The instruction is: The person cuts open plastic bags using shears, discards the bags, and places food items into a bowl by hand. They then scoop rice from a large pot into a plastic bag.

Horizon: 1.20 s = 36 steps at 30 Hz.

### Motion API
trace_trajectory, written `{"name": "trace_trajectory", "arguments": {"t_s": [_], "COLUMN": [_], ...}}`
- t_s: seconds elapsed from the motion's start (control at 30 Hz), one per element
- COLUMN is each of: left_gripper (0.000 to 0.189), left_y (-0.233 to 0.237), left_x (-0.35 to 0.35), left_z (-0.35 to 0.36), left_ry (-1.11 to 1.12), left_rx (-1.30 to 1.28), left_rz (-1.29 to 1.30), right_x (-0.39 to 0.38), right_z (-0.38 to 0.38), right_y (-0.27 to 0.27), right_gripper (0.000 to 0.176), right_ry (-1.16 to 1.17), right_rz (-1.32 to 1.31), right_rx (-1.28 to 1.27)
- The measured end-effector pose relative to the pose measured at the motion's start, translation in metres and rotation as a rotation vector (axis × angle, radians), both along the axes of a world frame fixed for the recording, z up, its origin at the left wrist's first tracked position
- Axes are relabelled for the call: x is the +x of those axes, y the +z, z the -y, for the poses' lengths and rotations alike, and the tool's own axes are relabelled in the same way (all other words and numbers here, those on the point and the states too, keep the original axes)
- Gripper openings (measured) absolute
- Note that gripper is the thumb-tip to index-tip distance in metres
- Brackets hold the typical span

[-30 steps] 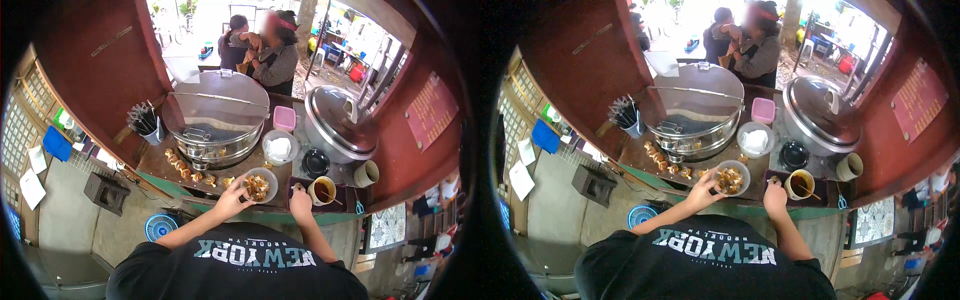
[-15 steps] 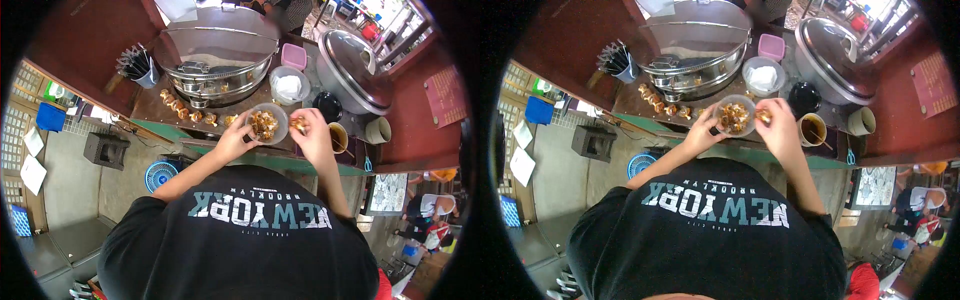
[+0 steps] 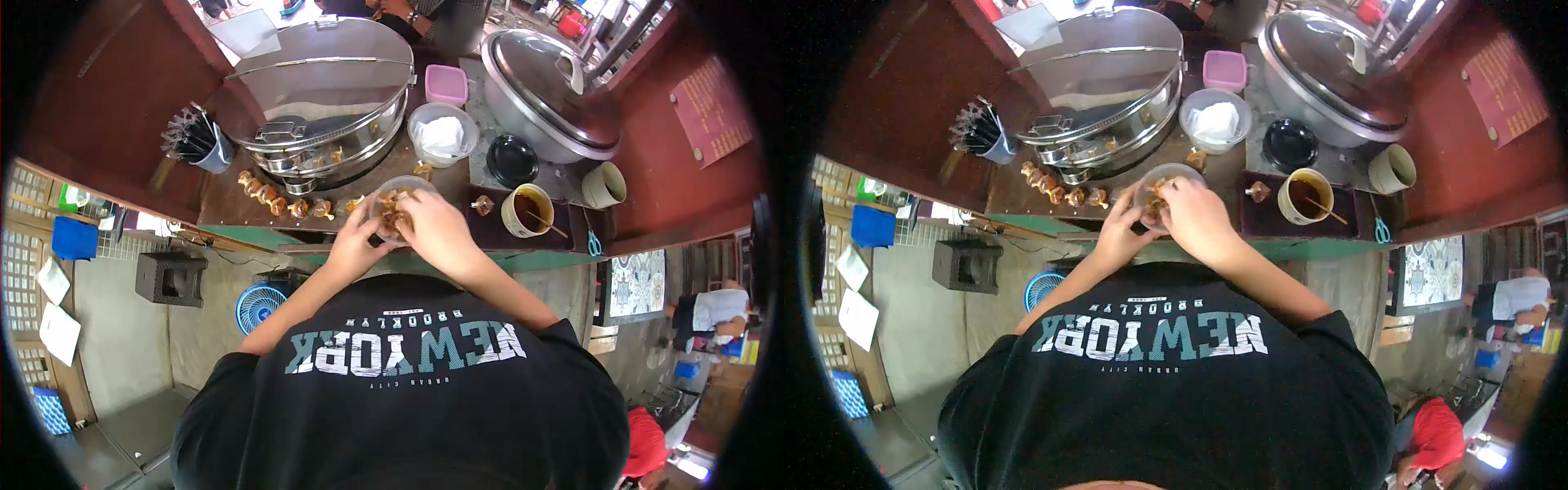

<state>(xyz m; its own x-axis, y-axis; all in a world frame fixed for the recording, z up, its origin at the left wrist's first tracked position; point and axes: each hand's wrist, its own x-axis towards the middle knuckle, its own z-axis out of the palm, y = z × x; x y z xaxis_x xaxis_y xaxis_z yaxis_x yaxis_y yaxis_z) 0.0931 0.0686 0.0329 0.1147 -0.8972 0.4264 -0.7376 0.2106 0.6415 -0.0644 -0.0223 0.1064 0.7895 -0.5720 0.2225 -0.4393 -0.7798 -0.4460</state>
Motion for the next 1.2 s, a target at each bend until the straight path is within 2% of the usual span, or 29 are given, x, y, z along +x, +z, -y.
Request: {"name": "trace_trajectory", "arguments": {"t_s": [0.03,0.13,0.23,0.37,0.47,0.53,0.63,0.7,0.8,0.93,1.0,1.07,1.13,1.2], "left_gripper": [0.032,0.032,0.032,0.032,0.032,0.032,0.032,0.032,0.032,0.032,0.032,0.032,0.032,0.031], "left_y": [-0.002,-0.002,-0.006,0.003,0.001,-0.002,0.000,0.002,0.002,0.005,0.006,0.009,0.008,0.004], "left_x": [0.002,0.007,0.009,0.010,0.010,0.011,0.011,0.009,0.009,0.008,0.008,0.009,0.012,0.015], "left_z": [-0.003,-0.008,-0.008,-0.005,-0.007,-0.006,-0.004,-0.006,-0.004,-0.004,-0.006,-0.007,-0.007,-0.007], "left_ry": [0.019,0.035,0.028,0.004,-0.007,0.005,0.024,0.041,0.037,0.043,0.046,0.045,0.036,-0.001], "left_rx": [0.022,0.040,-0.007,-0.001,-0.012,-0.010,-0.032,-0.024,-0.039,-0.035,-0.019,-0.008,-0.033,-0.042], "left_rz": [-0.032,-0.083,-0.094,-0.070,-0.083,-0.068,-0.036,-0.052,-0.070,-0.044,-0.034,-0.031,0.017,0.003], "right_x": [-0.006,-0.031,-0.054,-0.063,-0.065,-0.063,-0.060,-0.050,-0.031,-0.011,-0.003,0.001,0.003,0.004], "right_z": [0.002,0.035,0.070,0.085,0.085,0.083,0.077,0.061,0.039,0.026,0.019,0.015,0.013,0.013], "right_y": [0.014,0.001,-0.055,-0.089,-0.096,-0.087,-0.045,-0.003,0.032,0.023,0.014,0.002,0.003,-0.011], "right_gripper": [0.019,0.017,0.018,0.015,0.014,0.014,0.013,0.020,0.022,0.023,0.024,0.024,0.022,0.020], "right_ry": [-0.088,-0.290,-0.395,-0.422,-0.452,-0.474,-0.359,-0.302,-0.237,0.002,0.024,0.075,0.149,0.184], "right_rz": [0.051,0.028,-0.327,-0.592,-0.502,-0.492,-0.296,0.129,0.395,0.289,0.118,-0.011,-0.150,-0.109], "right_rx": [0.041,-0.130,-0.273,-0.157,-0.227,-0.153,-0.042,0.029,0.280,0.274,0.165,-0.080,-0.148,-0.139]}}
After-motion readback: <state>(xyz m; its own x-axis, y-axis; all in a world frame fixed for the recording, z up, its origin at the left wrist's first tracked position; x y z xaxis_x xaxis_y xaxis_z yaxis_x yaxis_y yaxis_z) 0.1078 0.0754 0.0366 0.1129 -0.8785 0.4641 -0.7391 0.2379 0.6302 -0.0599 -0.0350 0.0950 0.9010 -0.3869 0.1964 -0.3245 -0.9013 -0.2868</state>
